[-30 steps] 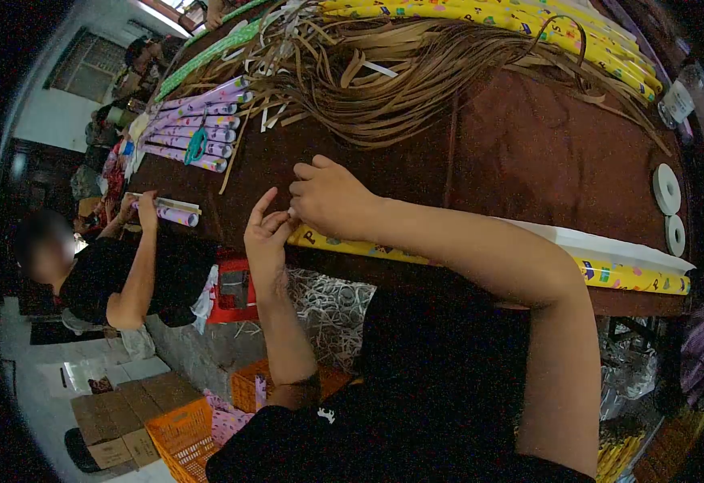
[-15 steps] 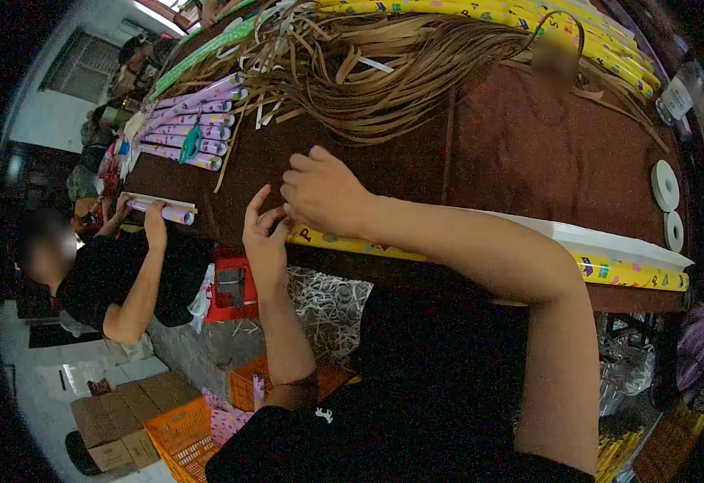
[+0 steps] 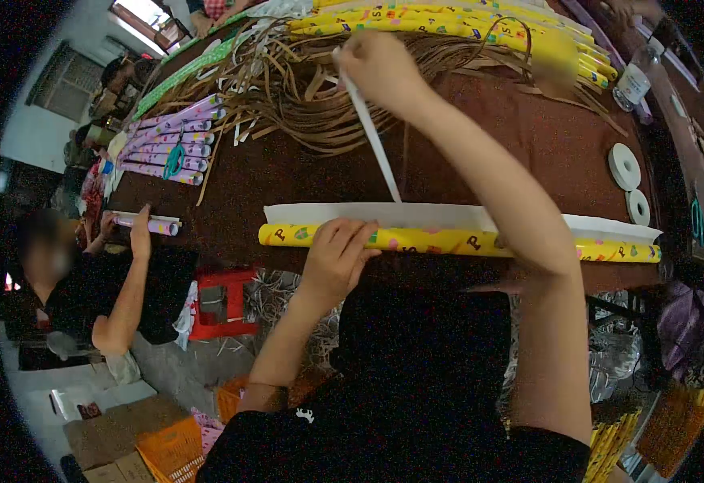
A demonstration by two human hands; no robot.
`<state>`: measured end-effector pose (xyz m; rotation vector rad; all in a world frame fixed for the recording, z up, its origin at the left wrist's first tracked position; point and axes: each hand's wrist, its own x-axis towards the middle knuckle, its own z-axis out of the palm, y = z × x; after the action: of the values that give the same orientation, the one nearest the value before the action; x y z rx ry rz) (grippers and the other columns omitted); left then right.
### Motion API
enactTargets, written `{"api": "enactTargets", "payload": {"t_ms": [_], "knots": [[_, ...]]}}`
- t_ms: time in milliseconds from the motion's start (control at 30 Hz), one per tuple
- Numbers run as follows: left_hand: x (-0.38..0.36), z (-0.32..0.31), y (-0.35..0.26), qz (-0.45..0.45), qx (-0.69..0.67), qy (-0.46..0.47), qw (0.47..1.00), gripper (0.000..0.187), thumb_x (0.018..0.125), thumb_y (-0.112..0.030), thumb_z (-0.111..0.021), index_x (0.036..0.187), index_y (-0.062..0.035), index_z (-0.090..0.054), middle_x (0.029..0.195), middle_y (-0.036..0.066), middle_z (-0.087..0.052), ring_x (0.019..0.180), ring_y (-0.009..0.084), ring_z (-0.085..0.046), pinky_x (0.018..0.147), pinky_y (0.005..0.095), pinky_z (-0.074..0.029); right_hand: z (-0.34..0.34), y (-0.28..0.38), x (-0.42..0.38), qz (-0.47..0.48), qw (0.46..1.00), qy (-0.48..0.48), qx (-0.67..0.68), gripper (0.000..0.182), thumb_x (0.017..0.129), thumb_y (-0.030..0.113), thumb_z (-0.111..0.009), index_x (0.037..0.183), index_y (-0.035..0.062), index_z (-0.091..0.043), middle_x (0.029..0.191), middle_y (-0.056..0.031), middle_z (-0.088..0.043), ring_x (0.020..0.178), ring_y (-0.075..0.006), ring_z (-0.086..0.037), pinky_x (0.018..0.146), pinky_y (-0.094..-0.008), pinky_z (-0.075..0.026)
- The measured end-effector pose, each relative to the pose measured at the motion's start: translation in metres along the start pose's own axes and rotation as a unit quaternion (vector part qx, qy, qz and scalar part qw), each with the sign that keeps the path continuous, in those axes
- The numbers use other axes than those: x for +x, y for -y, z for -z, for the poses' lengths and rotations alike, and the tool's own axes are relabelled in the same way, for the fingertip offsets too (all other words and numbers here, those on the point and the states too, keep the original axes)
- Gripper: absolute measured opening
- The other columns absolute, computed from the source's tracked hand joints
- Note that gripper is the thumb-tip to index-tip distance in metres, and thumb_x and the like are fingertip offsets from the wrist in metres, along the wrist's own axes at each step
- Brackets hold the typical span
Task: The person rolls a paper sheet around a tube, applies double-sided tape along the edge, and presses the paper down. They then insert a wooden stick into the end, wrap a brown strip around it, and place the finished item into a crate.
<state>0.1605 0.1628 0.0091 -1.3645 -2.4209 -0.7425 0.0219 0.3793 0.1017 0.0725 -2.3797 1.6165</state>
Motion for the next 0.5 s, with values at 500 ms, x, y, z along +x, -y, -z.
{"api": "enactTargets", "payload": {"t_ms": [500], "knots": [[-0.001,-0.002,0.030,-0.087,0.029,0.065,0.994,0.040,0.084,-0.004,-0.070,0.119,0.0044,-0.055,0.114,0.019,-0.054,0.100,0.0380,-0.054,0.083,0.0469,-0.047,0.614,0.346,-0.614,-0.220,0.477,-0.466,-0.712,0.034,0.096,0.030,-0.055,0.121,0.0066,-0.055,0.095,-0.0174,-0.064,0.083,-0.0257,-0.065,0.070,-0.0344,-0.052]]}}
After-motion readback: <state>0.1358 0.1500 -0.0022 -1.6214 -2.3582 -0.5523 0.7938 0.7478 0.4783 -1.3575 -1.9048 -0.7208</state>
